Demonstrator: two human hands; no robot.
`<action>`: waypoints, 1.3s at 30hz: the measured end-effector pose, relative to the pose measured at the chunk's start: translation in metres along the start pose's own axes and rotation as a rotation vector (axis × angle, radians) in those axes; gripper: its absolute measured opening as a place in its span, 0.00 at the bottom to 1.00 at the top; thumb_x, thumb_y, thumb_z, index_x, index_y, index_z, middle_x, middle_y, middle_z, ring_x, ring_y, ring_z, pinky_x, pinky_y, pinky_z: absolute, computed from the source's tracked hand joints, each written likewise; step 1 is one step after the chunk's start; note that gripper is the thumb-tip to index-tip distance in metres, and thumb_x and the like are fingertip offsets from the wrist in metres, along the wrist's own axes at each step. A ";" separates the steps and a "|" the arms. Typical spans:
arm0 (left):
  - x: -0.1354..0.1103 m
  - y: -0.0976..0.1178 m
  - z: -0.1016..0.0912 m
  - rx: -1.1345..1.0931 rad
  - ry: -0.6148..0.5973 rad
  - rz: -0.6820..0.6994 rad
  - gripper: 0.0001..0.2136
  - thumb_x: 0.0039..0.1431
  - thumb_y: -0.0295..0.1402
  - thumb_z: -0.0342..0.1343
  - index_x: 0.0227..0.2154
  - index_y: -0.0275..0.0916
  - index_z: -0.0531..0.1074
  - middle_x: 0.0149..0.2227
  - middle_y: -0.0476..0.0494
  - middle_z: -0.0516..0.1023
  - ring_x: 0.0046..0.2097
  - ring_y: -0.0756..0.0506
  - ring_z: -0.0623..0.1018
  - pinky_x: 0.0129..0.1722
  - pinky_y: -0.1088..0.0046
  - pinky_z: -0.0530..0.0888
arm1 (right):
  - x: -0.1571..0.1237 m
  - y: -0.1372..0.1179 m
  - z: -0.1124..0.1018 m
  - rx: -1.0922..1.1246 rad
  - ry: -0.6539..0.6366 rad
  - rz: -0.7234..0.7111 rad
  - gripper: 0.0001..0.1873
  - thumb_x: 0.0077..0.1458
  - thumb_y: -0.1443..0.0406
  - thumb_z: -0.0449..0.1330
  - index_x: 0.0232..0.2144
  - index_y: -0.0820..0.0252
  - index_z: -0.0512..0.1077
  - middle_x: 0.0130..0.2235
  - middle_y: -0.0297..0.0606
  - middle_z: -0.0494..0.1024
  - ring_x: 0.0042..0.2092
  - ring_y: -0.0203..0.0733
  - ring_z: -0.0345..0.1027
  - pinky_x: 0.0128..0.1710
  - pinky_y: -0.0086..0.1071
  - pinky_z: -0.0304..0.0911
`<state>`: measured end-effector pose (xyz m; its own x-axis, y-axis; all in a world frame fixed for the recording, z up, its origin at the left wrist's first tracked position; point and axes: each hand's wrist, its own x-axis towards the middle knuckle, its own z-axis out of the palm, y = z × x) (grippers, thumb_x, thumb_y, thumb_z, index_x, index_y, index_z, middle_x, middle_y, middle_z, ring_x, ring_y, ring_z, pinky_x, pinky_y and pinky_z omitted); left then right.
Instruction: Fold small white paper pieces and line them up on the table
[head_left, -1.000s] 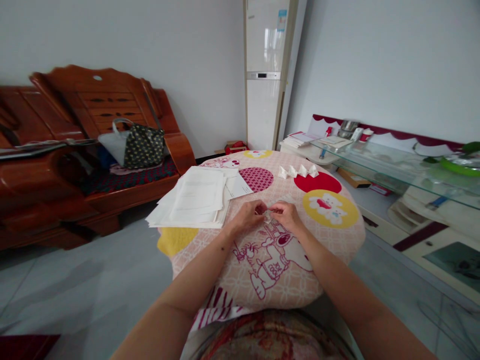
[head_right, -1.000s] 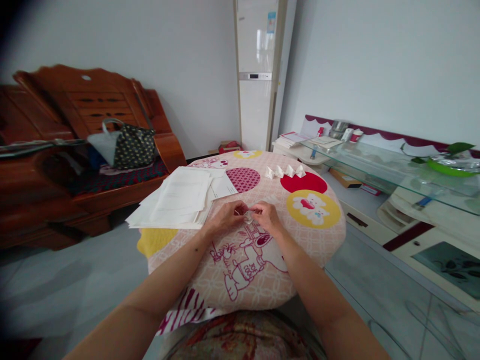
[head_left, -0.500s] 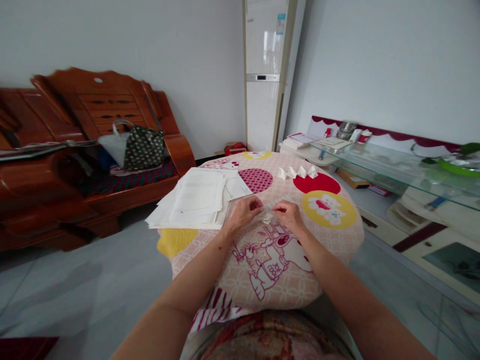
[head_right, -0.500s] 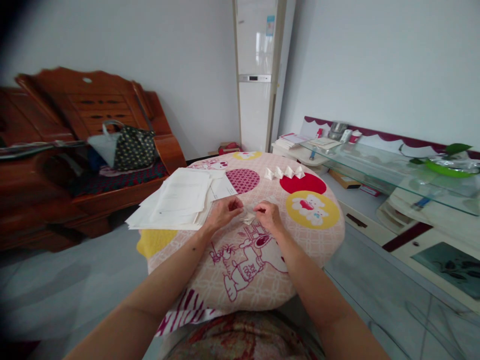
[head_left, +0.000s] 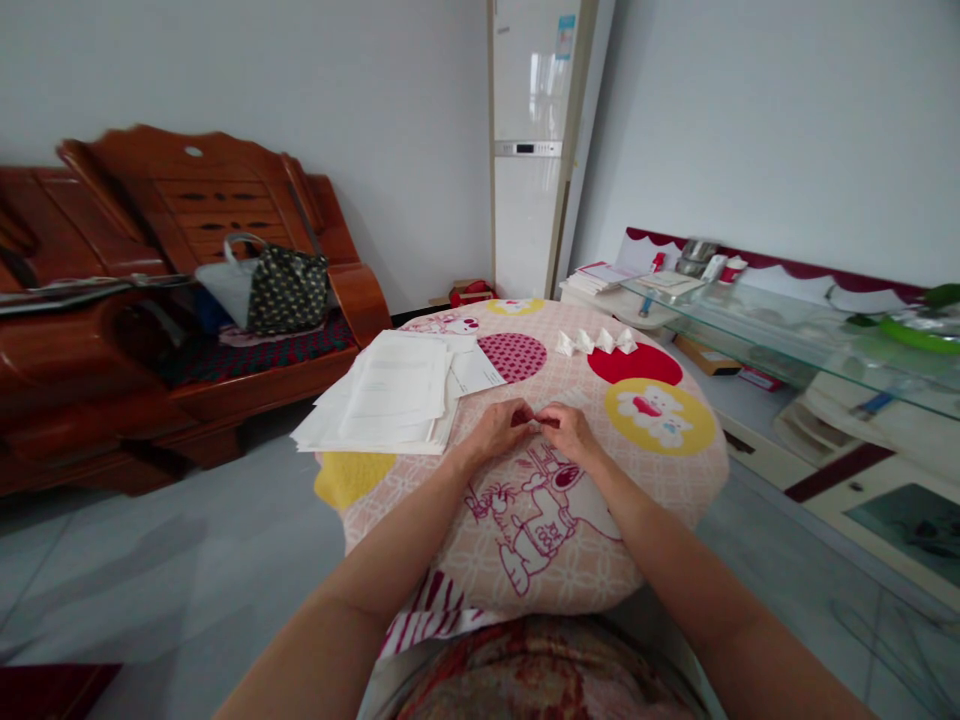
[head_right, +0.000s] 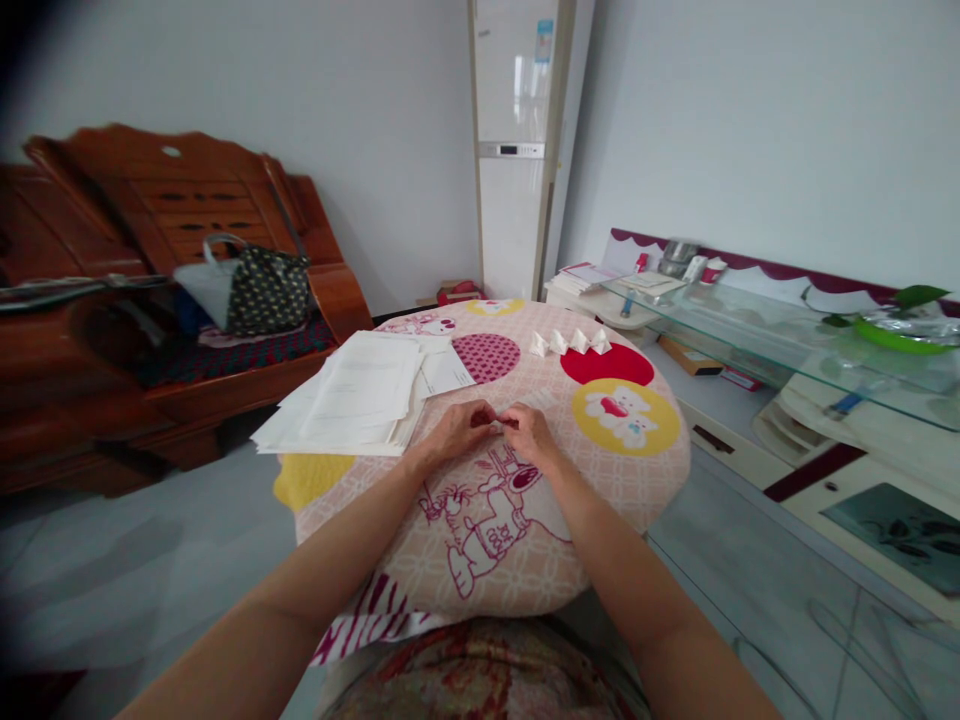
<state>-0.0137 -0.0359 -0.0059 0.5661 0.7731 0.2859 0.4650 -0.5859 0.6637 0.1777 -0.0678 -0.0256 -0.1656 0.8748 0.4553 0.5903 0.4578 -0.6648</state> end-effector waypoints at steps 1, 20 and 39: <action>0.001 0.001 0.001 0.023 0.014 -0.003 0.07 0.60 0.31 0.56 0.35 0.35 0.77 0.30 0.47 0.78 0.32 0.49 0.73 0.35 0.74 0.67 | 0.000 0.000 0.000 -0.005 0.005 0.001 0.12 0.49 0.77 0.59 0.30 0.60 0.80 0.33 0.39 0.81 0.36 0.41 0.73 0.39 0.32 0.66; -0.001 0.017 0.010 0.318 0.011 -0.109 0.06 0.59 0.31 0.57 0.37 0.37 0.77 0.33 0.44 0.80 0.35 0.45 0.76 0.38 0.71 0.70 | 0.002 -0.003 0.004 -0.062 0.028 0.038 0.06 0.51 0.73 0.63 0.26 0.60 0.78 0.30 0.37 0.80 0.32 0.39 0.70 0.34 0.30 0.61; -0.001 0.012 0.009 0.211 0.051 -0.126 0.07 0.59 0.26 0.54 0.38 0.37 0.76 0.34 0.44 0.79 0.36 0.45 0.76 0.40 0.70 0.70 | 0.003 -0.007 0.006 -0.162 0.042 0.065 0.09 0.50 0.73 0.59 0.24 0.59 0.76 0.27 0.36 0.78 0.30 0.39 0.68 0.32 0.30 0.58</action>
<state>-0.0022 -0.0460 -0.0045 0.4619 0.8515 0.2481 0.6643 -0.5175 0.5393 0.1681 -0.0677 -0.0236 -0.0916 0.8928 0.4410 0.7188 0.3657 -0.5912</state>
